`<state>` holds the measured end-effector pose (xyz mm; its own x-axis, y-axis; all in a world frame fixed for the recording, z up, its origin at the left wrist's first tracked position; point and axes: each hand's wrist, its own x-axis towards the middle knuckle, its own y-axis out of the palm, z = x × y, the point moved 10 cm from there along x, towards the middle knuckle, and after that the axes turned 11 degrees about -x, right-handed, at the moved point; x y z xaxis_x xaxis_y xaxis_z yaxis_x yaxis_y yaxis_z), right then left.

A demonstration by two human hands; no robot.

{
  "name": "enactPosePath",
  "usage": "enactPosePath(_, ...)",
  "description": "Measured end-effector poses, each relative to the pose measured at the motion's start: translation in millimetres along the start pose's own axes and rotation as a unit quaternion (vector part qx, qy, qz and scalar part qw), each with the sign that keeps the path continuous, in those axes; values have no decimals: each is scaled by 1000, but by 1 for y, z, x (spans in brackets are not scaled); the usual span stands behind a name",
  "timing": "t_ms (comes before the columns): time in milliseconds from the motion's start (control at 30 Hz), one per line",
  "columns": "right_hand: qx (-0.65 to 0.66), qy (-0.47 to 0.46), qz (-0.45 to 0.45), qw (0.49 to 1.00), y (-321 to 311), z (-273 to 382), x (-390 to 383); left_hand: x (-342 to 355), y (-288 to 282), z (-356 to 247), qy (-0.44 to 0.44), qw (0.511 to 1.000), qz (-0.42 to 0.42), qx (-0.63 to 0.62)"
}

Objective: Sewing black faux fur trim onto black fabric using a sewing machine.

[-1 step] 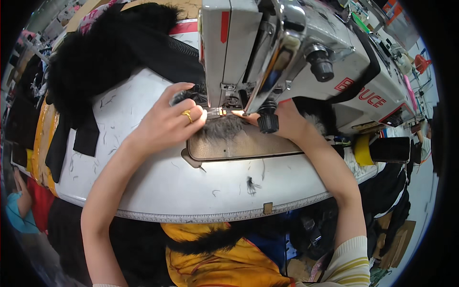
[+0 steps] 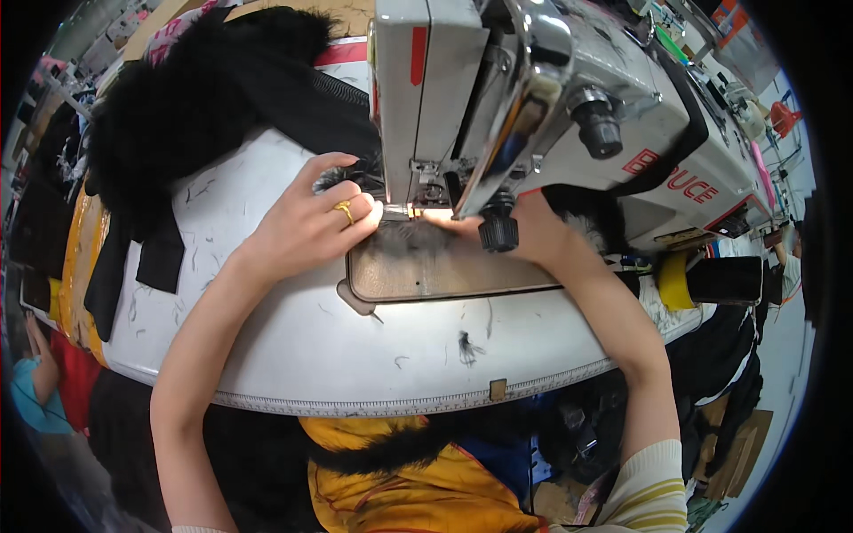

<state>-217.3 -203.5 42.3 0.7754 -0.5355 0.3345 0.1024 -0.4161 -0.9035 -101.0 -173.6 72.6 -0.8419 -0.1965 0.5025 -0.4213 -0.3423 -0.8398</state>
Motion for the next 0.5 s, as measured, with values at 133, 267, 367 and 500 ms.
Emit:
enactPosePath(133, 33, 31, 72, 996, 21, -9, -6, -6, 6, 21, -41, 996, 0, -79)
enactPosePath(267, 107, 85, 108, 985, 33, -17, -12, 1, 1, 16, -121, 974, -34, -191)
enactPosePath(367, 55, -16, 13, 998, 12, -4, -13, 5, 2, 10, -133, 973, -26, -187)
enactPosePath(500, 29, -10, 12, 999, 14, -10, -16, 0, -5, 17, -130, 983, -50, -121)
